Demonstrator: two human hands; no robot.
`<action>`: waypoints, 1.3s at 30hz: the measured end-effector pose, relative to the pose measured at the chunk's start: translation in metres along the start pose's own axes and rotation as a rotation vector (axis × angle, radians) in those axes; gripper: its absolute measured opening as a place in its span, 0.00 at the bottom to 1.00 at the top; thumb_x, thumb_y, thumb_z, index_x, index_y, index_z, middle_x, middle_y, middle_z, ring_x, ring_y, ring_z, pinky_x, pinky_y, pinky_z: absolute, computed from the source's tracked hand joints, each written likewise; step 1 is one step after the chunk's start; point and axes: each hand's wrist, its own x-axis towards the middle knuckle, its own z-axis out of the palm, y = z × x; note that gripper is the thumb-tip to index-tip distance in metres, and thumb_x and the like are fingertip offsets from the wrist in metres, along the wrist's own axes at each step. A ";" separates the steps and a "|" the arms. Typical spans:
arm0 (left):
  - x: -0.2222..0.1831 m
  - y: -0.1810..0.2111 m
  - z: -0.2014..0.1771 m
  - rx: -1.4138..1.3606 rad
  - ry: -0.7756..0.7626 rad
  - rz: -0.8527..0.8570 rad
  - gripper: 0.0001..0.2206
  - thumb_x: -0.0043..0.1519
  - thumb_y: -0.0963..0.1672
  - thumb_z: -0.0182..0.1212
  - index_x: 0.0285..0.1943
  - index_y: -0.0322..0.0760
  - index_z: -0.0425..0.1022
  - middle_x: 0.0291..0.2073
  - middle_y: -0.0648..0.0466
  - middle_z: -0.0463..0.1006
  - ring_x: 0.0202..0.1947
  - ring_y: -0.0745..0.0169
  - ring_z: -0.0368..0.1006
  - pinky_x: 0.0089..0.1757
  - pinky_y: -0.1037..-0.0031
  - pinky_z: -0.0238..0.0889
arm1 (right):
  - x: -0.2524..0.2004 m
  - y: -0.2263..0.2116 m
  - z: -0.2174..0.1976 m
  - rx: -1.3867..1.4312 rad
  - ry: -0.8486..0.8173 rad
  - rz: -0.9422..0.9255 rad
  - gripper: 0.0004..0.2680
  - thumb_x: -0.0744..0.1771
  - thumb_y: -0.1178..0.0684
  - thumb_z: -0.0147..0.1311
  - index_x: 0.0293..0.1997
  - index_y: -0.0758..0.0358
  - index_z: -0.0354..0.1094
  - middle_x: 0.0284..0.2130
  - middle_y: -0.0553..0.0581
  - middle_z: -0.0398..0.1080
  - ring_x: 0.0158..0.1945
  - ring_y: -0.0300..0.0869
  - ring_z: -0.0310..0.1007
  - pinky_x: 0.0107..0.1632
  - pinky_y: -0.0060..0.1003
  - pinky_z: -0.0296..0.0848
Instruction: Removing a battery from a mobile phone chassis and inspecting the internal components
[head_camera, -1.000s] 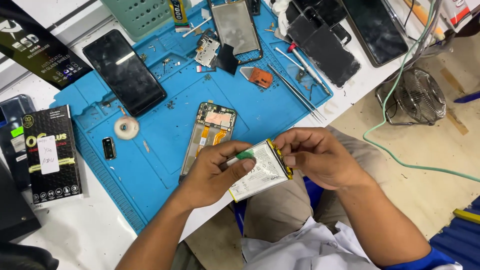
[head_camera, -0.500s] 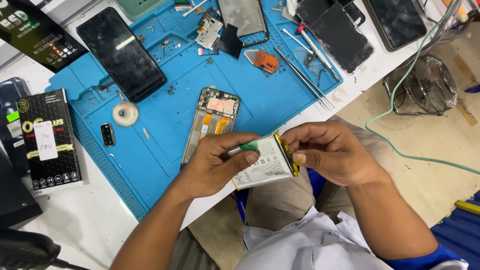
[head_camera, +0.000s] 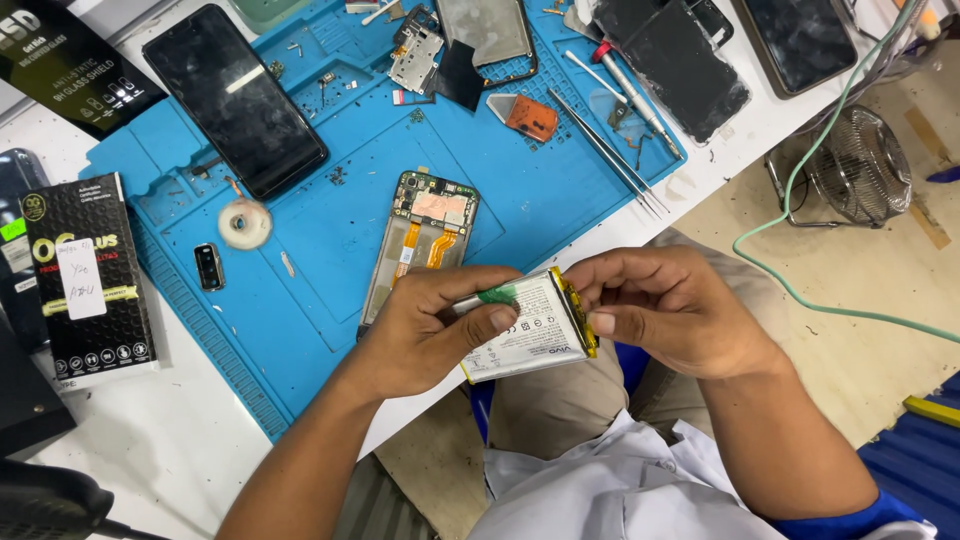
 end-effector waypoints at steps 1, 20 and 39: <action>0.001 0.000 0.001 -0.001 -0.002 0.002 0.12 0.66 0.40 0.60 0.58 0.29 0.79 0.35 0.44 0.85 0.40 0.65 0.72 0.41 0.68 0.71 | 0.000 0.001 0.000 -0.003 0.001 -0.001 0.12 0.63 0.67 0.59 0.49 0.84 0.71 0.30 0.64 0.74 0.35 0.39 0.74 0.37 0.29 0.75; 0.005 -0.003 -0.002 0.256 0.152 -0.174 0.14 0.61 0.45 0.64 0.53 0.33 0.82 0.35 0.52 0.88 0.29 0.71 0.80 0.29 0.81 0.74 | 0.002 0.000 0.001 -0.026 0.017 0.095 0.11 0.69 0.57 0.54 0.55 0.75 0.70 0.40 0.63 0.76 0.36 0.41 0.74 0.42 0.33 0.78; -0.004 -0.024 -0.011 0.096 0.330 -0.291 0.17 0.61 0.41 0.60 0.59 0.26 0.77 0.43 0.42 0.88 0.39 0.58 0.84 0.38 0.69 0.80 | -0.007 0.026 -0.004 0.138 0.229 0.110 0.18 0.67 0.58 0.57 0.65 0.71 0.63 0.54 0.65 0.70 0.36 0.48 0.76 0.41 0.40 0.80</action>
